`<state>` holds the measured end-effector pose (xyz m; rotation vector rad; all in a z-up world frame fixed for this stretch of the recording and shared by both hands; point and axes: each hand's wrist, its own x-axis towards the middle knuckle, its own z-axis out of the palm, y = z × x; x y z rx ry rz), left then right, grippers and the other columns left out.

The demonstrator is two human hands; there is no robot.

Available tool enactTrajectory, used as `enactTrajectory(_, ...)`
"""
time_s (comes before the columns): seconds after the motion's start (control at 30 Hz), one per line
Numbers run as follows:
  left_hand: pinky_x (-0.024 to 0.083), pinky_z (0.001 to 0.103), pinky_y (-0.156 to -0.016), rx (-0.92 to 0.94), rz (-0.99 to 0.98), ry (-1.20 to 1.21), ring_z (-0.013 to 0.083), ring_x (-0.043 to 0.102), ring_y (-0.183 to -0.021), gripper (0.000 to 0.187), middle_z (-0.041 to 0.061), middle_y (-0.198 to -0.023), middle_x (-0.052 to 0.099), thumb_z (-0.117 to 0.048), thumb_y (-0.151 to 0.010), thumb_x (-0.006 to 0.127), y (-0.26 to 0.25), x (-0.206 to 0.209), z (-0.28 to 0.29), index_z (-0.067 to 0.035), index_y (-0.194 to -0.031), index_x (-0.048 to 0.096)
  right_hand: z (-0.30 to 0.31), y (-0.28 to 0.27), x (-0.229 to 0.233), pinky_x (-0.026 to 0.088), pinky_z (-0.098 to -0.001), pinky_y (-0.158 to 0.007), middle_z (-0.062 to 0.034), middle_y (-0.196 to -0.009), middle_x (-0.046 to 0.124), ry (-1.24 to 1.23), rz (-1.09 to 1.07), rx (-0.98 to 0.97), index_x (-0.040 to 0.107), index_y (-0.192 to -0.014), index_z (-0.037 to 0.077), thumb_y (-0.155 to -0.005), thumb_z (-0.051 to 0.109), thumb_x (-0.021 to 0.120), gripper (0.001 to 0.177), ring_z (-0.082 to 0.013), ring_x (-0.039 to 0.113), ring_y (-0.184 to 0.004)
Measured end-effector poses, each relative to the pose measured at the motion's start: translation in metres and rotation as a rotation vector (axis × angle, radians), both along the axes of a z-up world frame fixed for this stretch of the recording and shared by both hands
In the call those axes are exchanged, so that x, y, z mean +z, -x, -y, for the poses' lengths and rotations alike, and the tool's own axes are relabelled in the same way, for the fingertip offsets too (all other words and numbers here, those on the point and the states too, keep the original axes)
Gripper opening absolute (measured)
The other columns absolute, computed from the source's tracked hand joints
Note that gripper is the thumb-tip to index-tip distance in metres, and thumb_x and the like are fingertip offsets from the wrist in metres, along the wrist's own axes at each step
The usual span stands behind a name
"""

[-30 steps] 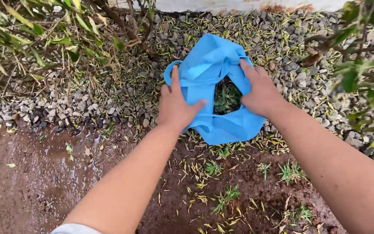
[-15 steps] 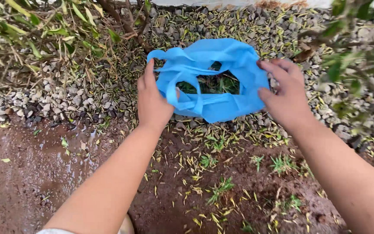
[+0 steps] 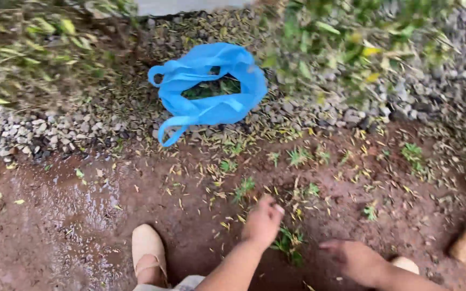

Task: Plant small green seedlings into the soil and gather debris into a blue bag.

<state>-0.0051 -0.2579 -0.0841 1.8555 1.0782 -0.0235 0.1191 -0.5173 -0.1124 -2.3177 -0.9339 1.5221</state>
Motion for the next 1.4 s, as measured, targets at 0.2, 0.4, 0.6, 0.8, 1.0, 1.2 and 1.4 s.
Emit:
enactTrajectory(0.2,0.045,0.057,-0.097,-0.758,-0.441,-0.042,0.0386,0.054,-0.122,0.063,0.018,-0.131,0.055,-0.042,-0.085,0.077,0.016,-0.047,0.072,-0.015,-0.136,0.051,-0.002,0.055,-0.087,0.052,-0.0416,-0.093,-0.0131,-0.121,0.069,-0.245,-0.098,0.293,0.071,-0.125,0.02,-0.082,0.022,0.073,0.044,-0.0349,0.066,-0.112)
enactTrajectory(0.4,0.047,0.057,-0.088,-0.912,-0.397,-0.264,0.0378,0.054,-0.118,0.038,0.014,-0.122,0.055,-0.023,-0.085,0.077,0.032,-0.11,0.068,-0.013,-0.117,0.058,-0.025,0.063,-0.121,0.055,-0.0406,-0.093,-0.0121,-0.109,0.073,-0.257,-0.242,0.178,0.073,-0.114,0.016,-0.086,0.023,0.068,0.029,-0.0318,0.07,-0.105)
enactTrajectory(0.6,0.048,0.051,-0.091,-0.771,-0.471,-0.188,0.0357,0.052,-0.119,0.032,0.012,-0.122,0.054,-0.027,-0.079,0.082,-0.017,-0.033,0.032,-0.015,-0.104,0.065,-0.046,0.032,-0.053,0.056,-0.0419,-0.09,-0.0115,-0.108,0.074,-0.172,-0.182,-0.092,0.072,-0.113,0.018,-0.085,0.022,0.067,0.029,-0.0333,0.071,-0.102)
enactTrajectory(0.8,0.052,0.048,-0.086,-0.385,-0.261,-0.018,0.0334,0.065,-0.101,0.033,0.008,-0.108,0.07,-0.034,-0.072,0.089,-0.049,0.03,0.049,-0.013,-0.09,0.071,-0.028,-0.046,0.037,0.059,-0.0355,-0.086,-0.0101,-0.104,0.076,-0.137,-0.178,-0.479,0.067,-0.127,0.017,-0.085,0.016,0.069,0.042,-0.0243,0.075,-0.093)
enactTrajectory(1.0,0.057,0.036,-0.077,0.018,-0.029,0.361,0.021,0.072,-0.08,0.029,0.005,-0.087,0.076,-0.03,-0.085,0.08,-0.115,0.08,0.133,-0.009,-0.101,0.068,0.062,-0.122,0.094,0.053,-0.032,-0.095,-0.0072,-0.115,0.071,-0.277,-0.375,-0.836,0.061,-0.138,0.008,-0.085,0.007,0.068,0.053,-0.0172,0.066,-0.105)
enactTrajectory(1.2,0.055,0.033,-0.088,-0.014,0.006,0.405,0.016,0.074,-0.095,0.026,0.006,-0.101,0.078,-0.027,-0.093,0.072,-0.154,0.18,0.204,-0.01,-0.112,0.064,0.11,-0.174,0.205,0.047,-0.0316,-0.103,-0.0029,-0.134,0.067,-0.227,-0.594,-0.989,0.05,-0.148,0.01,-0.089,0.013,0.066,0.061,-0.0151,0.06,-0.122)
enactTrajectory(1.4,0.055,0.033,-0.091,-0.095,0.069,0.428,0.0167,0.074,-0.101,0.025,0.008,-0.104,0.079,-0.024,-0.092,0.072,-0.164,0.221,0.232,-0.008,-0.111,0.068,0.107,-0.195,0.274,0.047,-0.0299,-0.103,-0.0019,-0.131,0.067,-0.074,-0.574,-0.926,0.047,-0.149,0.013,-0.09,0.017,0.069,0.063,-0.0147,0.063,-0.118)
